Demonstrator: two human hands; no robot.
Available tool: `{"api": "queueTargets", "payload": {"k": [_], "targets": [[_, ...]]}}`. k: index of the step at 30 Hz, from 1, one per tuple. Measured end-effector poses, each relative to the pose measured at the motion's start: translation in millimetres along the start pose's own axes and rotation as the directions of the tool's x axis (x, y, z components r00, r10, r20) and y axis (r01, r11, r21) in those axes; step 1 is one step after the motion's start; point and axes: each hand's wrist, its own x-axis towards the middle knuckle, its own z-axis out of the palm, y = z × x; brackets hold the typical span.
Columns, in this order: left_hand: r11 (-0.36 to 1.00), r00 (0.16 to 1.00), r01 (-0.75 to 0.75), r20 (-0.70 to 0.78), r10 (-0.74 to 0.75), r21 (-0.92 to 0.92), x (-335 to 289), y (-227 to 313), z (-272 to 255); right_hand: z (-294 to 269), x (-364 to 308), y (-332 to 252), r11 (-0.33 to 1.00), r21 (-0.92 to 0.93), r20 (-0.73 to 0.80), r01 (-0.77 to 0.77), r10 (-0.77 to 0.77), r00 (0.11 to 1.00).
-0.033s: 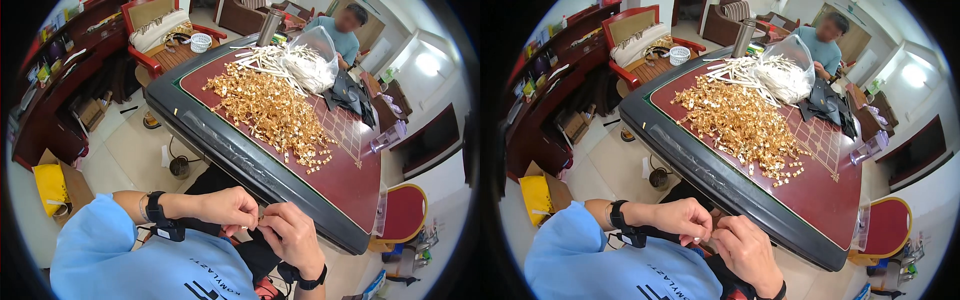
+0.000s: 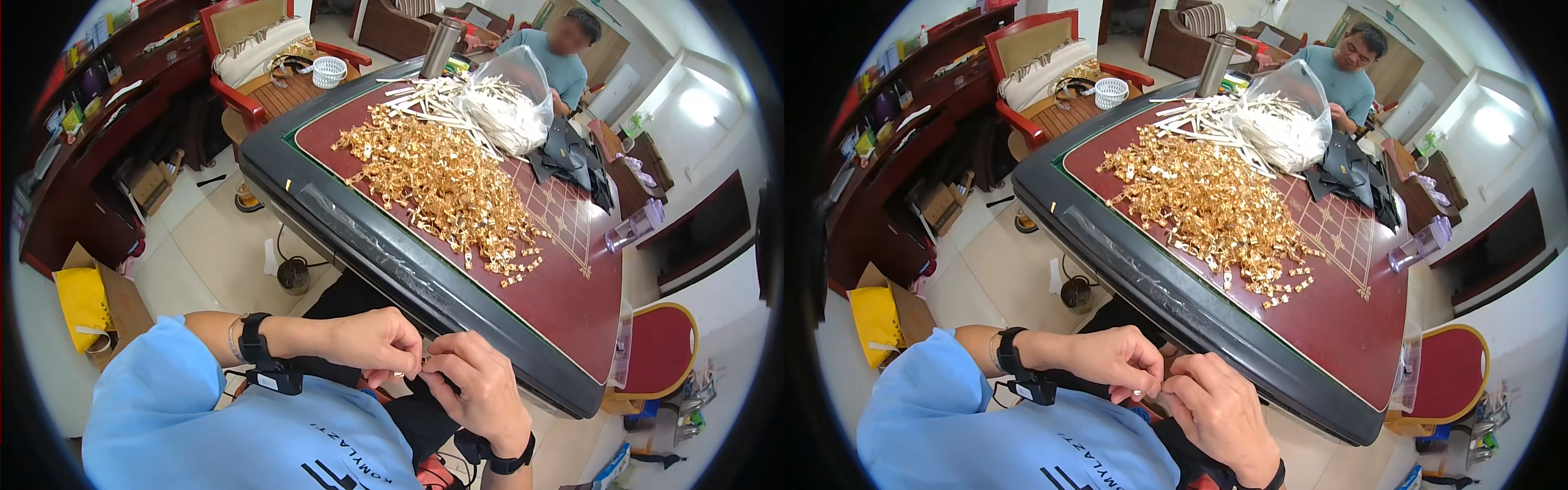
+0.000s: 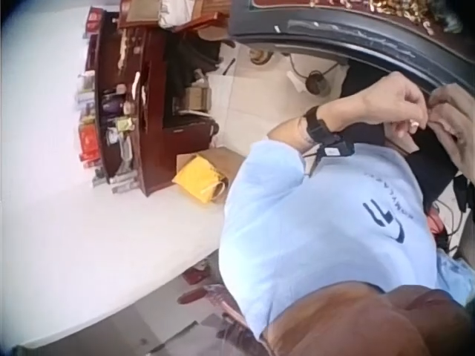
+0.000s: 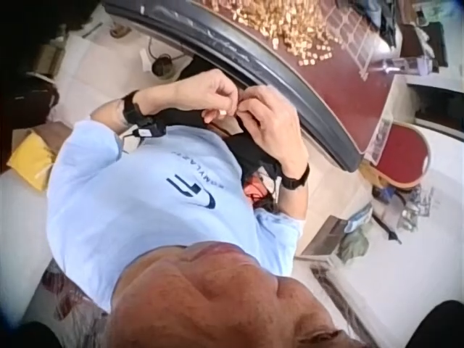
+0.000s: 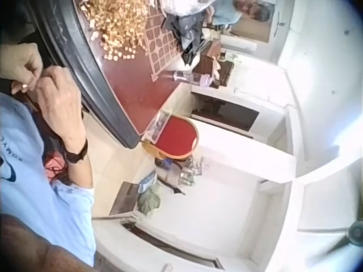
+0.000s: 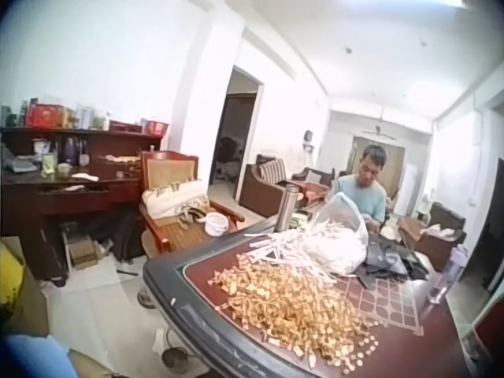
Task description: Assembling small gold metallic hardware pieces onto white strips at a workstation.
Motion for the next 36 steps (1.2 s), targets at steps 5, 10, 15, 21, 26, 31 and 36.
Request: {"api": "queueTargets", "payload": {"k": [5, 10, 15, 21, 26, 31, 36], "targets": [[1.0, 1.0, 0.012, 0.028, -0.012, -0.009, -1, 2, -2, -3, 8, 2, 0.991, 0.127, 0.097, -0.046, 0.034, 0.995], [0.998, 0.999, -0.006, 0.031, 0.008, -0.065, -4, 7, -8, 2, 10, 7, 0.979, 0.192, 0.045, -0.066, 0.058, 0.997], [0.988, 0.999, -0.018, 0.033, 0.023, -0.154, -4, 8, -12, 5, 9, 7, 0.994, 0.109, -0.1, -0.002, 0.013, 0.995], [0.979, 0.998, -0.009, 0.054, 0.02, -0.204, -5, 1, -8, 9, 10, 4, 0.996, 0.066, -0.111, 0.058, -0.05, 0.993], [0.948, 0.994, 0.018, 0.11, 0.018, -0.318, -2, -3, -5, 5, 14, -11, 0.998, -0.02, -0.126, 0.058, -0.06, 0.99], [0.953, 0.995, 0.012, 0.099, 0.019, -0.304, -4, -6, -5, 5, 17, -15, 0.997, -0.038, -0.115, 0.064, -0.068, 0.991], [0.989, 0.998, -0.022, 0.047, 0.029, -0.148, -6, -8, -2, 6, 13, -11, 0.999, 0.021, -0.045, 0.047, -0.046, 0.998]]}}
